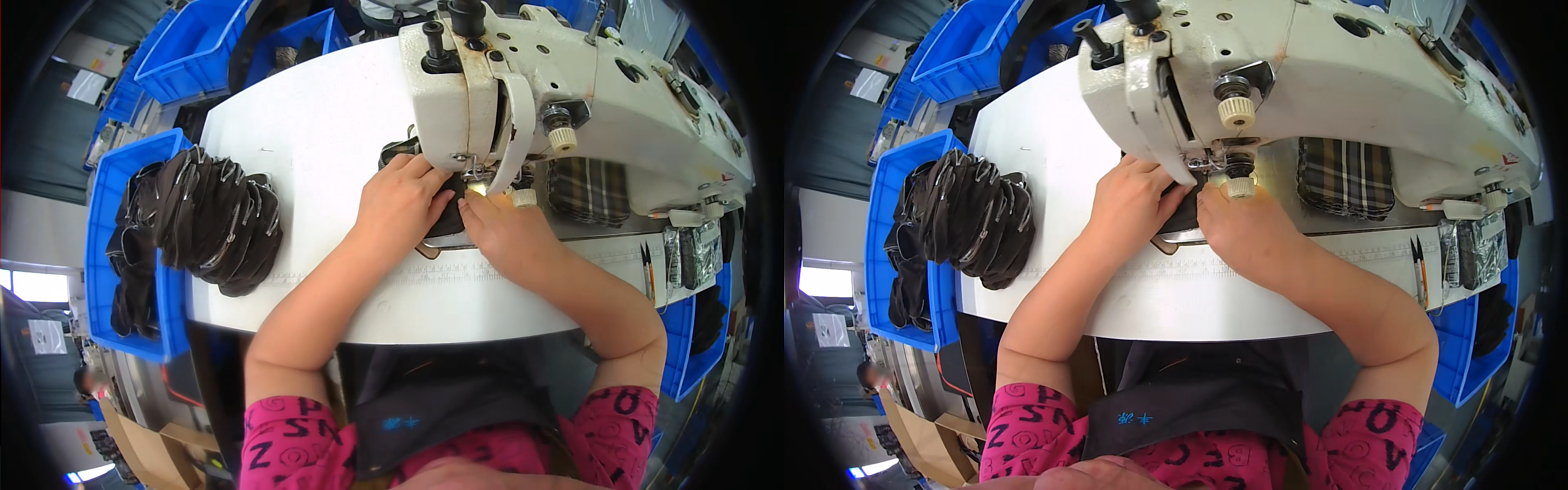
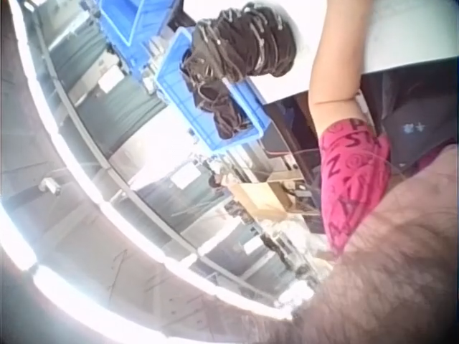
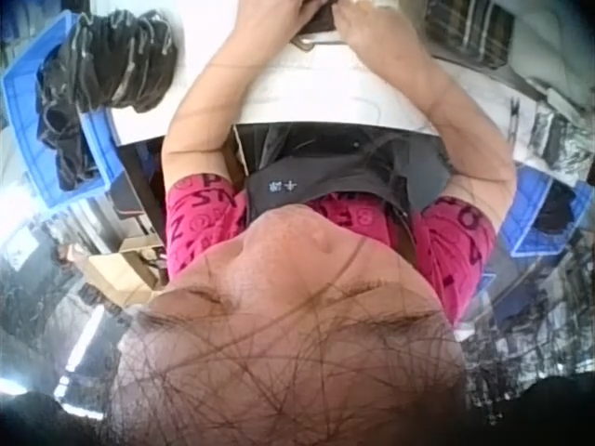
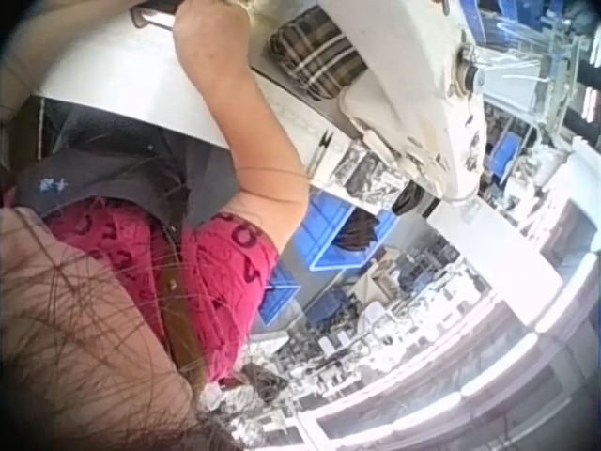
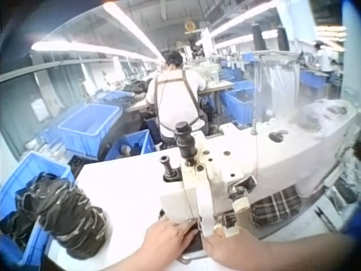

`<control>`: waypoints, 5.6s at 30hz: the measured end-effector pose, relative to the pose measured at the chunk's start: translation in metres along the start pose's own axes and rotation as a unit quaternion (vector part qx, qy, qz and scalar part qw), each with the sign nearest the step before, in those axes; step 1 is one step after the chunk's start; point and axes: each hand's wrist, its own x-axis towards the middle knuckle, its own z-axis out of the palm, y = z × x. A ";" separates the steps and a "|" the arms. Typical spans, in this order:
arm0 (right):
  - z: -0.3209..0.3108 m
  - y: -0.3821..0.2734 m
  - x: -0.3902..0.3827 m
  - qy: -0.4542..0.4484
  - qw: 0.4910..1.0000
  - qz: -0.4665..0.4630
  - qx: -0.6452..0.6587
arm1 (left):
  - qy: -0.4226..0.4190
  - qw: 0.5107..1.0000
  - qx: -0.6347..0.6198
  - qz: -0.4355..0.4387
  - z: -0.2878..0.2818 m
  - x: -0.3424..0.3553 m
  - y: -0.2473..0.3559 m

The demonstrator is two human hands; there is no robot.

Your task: Using an industrial sewing machine to stitch a leather bag or pouch.

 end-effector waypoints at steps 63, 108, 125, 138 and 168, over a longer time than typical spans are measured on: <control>-0.011 -0.107 -0.005 0.110 0.974 0.111 0.164 | 0.398 0.861 0.145 -0.281 -0.274 -0.127 -0.128; -0.035 -0.143 -0.086 0.000 0.683 0.147 0.715 | -0.193 0.798 -0.509 -0.258 -0.052 -0.186 0.088; -0.054 -0.122 -0.080 0.145 0.328 0.184 0.915 | -0.169 0.687 -0.656 -0.262 -0.025 -0.228 0.077; -0.023 -0.132 -0.114 -0.053 0.386 0.253 0.886 | 0.097 0.551 -0.779 -0.283 -0.046 -0.180 0.072; -0.020 -0.020 -0.028 -0.018 0.990 -0.014 0.140 | -0.211 0.823 -0.468 -0.243 -0.084 -0.079 0.000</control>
